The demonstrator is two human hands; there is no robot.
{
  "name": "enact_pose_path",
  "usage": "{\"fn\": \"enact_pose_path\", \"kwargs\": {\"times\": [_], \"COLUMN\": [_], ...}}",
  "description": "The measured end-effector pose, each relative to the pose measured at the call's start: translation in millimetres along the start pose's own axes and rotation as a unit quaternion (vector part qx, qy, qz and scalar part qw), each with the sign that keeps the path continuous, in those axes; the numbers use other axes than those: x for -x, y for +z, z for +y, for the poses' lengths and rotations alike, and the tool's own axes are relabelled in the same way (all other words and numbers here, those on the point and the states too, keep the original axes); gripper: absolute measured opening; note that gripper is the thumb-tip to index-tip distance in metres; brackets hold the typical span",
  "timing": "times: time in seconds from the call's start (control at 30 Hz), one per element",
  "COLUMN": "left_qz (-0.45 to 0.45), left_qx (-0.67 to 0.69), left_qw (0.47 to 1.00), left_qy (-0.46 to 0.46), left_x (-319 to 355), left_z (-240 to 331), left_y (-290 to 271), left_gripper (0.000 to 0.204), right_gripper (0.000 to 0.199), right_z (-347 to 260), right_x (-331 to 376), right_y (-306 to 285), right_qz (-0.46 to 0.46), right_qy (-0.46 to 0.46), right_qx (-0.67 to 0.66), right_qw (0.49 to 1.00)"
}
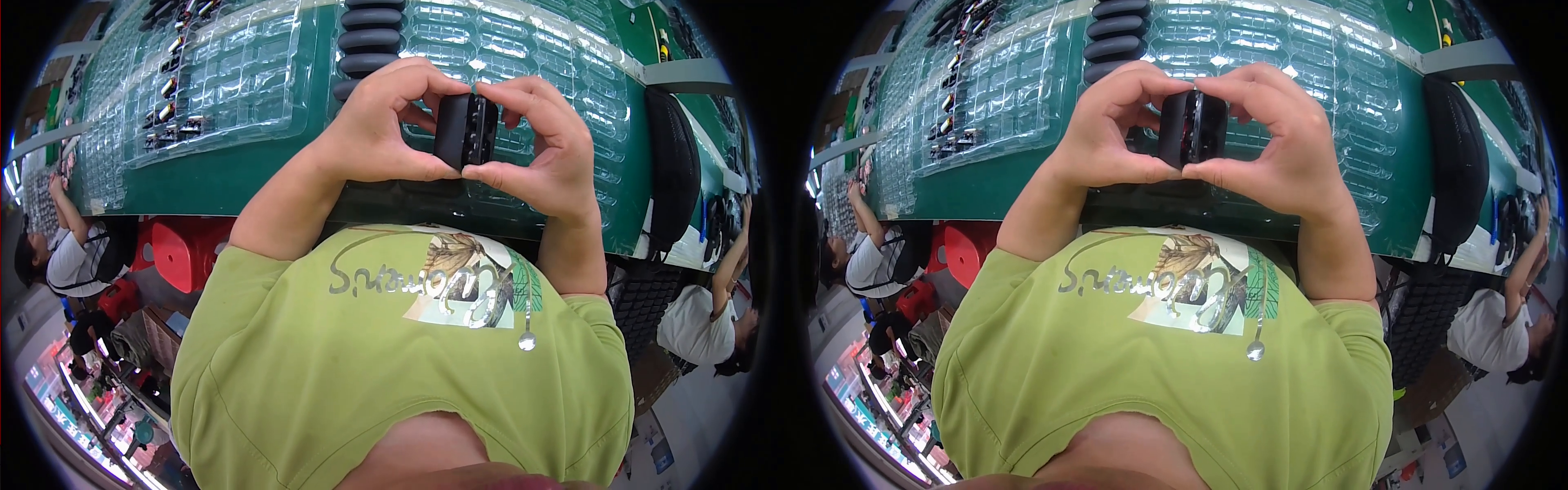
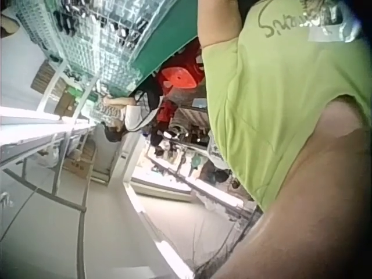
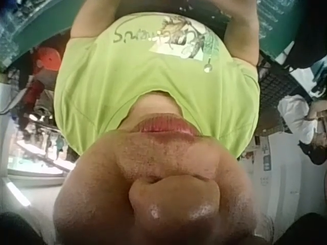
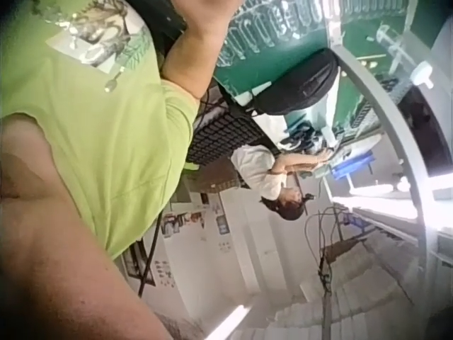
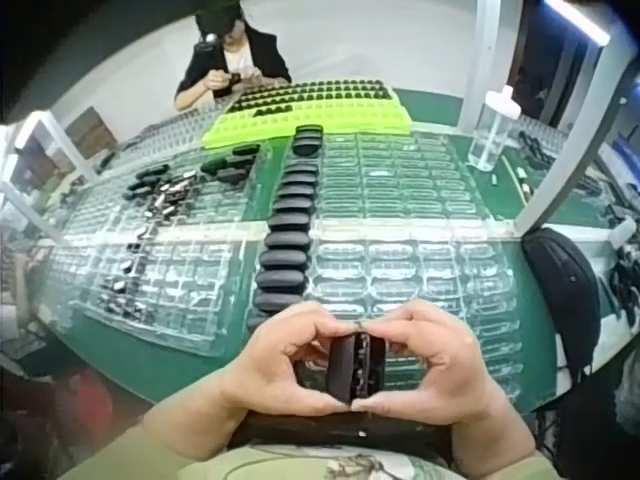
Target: The person assembles black plastic components by hand, likely earbud charging cases, on an industrial manufacturing assembly line.
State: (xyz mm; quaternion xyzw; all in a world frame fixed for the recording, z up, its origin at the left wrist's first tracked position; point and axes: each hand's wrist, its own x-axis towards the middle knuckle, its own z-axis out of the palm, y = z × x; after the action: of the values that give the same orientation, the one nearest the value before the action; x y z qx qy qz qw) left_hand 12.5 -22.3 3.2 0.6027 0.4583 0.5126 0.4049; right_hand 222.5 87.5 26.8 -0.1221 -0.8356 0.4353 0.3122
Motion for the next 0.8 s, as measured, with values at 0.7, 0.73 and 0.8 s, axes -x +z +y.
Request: {"fn": "enact_pose_path", "kwargs": {"times": [0.7,0.73,0.8], "left_qz": [-0.002,-0.002,-0.002], "left_qx": [-0.002,-0.006,-0.009], "left_qw": [1.000,1.000,1.000], "left_qy": [0.028,0.026,0.025], "left_x": [0.2,0.2,0.1], "left_z": [-2.8,-2.2,-1.4], "left_y": [-3.1,-3.2,-1.8], "left_gripper": [0.071,0.071,0.071], "right_gripper": [0.068,0.068,0.068], "right_z": [-1.8,-2.4,-1.8], "right_x": [-1.2,-0.9,-1.0], "right_y": [2.1,1.7,1.8], "right_qz": [-0.013,-0.012,-0.012], "right_qy": [0.034,0.034,0.032], "right_qx": [-0.016,-0.005,0.007], "right_qw": [0.999,0.999,0.999]}}
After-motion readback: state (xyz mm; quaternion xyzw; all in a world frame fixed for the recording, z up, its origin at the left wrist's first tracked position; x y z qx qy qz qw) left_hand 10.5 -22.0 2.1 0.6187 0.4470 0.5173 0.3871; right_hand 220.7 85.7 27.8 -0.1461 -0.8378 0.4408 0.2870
